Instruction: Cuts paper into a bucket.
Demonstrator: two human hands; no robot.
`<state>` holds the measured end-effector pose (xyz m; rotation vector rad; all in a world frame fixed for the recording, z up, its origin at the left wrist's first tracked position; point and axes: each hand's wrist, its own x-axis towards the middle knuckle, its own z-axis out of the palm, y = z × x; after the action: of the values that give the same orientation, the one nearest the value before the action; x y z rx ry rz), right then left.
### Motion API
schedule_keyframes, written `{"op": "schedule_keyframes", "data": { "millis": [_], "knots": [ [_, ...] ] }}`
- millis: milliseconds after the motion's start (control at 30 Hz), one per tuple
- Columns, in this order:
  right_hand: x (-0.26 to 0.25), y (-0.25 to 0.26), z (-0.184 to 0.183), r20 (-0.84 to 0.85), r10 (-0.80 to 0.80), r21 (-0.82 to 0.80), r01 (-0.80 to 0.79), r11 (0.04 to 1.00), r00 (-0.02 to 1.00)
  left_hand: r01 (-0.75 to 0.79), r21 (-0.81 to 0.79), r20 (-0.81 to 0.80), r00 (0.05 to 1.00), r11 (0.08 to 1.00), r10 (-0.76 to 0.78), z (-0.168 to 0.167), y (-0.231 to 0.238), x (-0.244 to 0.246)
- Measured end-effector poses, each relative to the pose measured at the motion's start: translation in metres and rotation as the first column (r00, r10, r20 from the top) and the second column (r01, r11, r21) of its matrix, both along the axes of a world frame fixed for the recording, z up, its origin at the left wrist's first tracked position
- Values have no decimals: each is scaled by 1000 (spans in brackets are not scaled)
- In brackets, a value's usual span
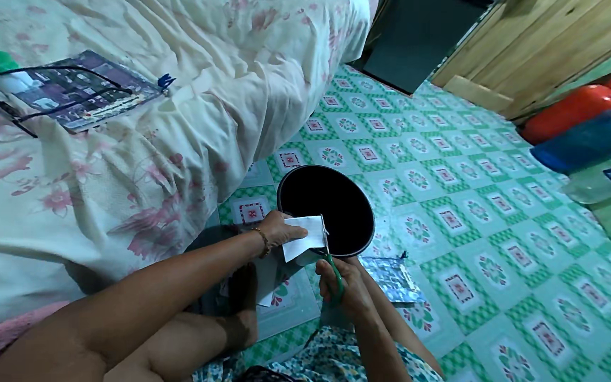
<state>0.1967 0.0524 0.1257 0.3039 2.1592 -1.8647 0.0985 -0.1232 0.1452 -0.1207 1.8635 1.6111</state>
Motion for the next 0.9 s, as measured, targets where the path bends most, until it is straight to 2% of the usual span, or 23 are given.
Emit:
{"op": "schedule_keyframes", "data": {
  "millis": [133, 267, 400, 600, 700, 800, 900],
  "knots": [
    [-2, 1, -3, 34, -28, -84, 31, 996, 999, -31, -18, 28, 999, 999, 32, 2, -2, 0],
    [8, 16, -9, 89, 135, -127, -123, 984, 987, -97, -7, 46, 994, 995, 97, 5, -4, -3],
    [29, 41, -23, 114, 248, -70, -241, 968, 962, -168, -14, 21, 986, 986, 168, 15, -7, -1],
    [60, 96, -47, 228, 331, 123, -365, 923, 915, -199, -50, -44, 979, 979, 197, 6, -11, -1],
    [79, 124, -56, 264, 361, 91, -396, 914, 894, -221, -110, -75, 974, 969, 214, 4, -18, 5],
    [92, 150, -67, 226, 334, -9, -341, 940, 915, -338, -105, -100, 939, 935, 328, 4, -23, 4],
    [97, 164, -81, 183, 201, -211, -162, 964, 962, -434, -66, -112, 898, 899, 425, 12, -20, 5]
  ]
}}
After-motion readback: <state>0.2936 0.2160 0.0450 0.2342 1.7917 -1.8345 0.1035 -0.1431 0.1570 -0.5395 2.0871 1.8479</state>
